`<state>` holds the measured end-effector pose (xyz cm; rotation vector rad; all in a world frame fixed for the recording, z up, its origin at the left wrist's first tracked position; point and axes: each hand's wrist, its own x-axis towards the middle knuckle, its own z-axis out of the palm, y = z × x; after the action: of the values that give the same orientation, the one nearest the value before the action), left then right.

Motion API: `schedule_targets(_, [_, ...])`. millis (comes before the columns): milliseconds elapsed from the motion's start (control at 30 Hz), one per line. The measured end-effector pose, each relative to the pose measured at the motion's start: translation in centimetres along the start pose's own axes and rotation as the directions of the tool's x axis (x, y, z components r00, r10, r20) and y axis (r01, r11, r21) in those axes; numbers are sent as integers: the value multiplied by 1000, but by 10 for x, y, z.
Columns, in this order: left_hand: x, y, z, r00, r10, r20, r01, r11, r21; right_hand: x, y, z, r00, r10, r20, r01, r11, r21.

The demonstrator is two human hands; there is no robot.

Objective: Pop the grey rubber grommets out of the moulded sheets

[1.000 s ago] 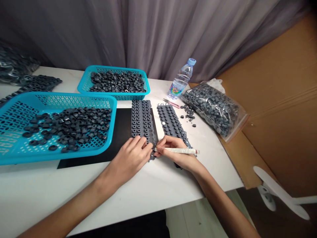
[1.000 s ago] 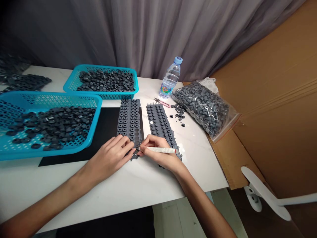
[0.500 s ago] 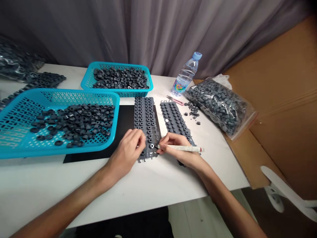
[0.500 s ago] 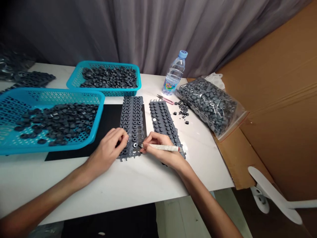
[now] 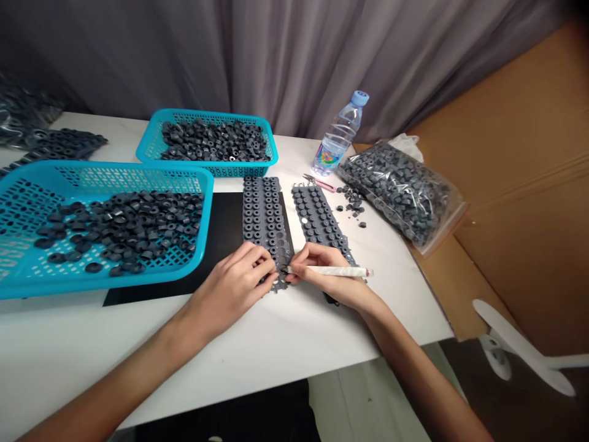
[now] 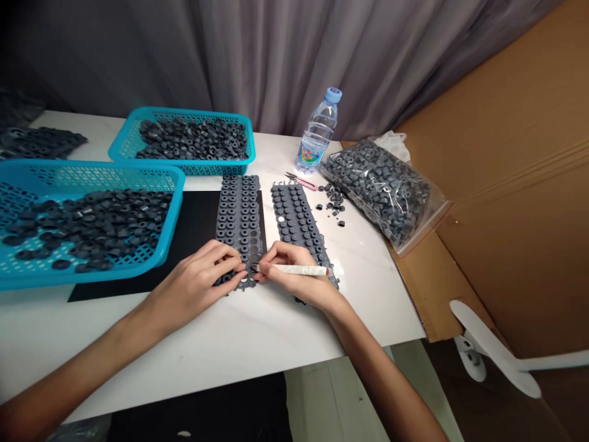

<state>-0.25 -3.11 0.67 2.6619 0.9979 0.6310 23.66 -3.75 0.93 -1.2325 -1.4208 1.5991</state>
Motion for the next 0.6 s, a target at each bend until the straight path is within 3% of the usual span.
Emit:
schedule_targets(233, [0, 1, -4, 999, -37, 30, 38, 999, -38, -1, -3, -1, 1000, -1, 11, 1, 1000, 1])
schedule_targets(600, [3, 6, -2, 1000, -20, -10, 21, 997, 76, 0, -2, -1, 1000, 5, 17, -6, 1000, 23])
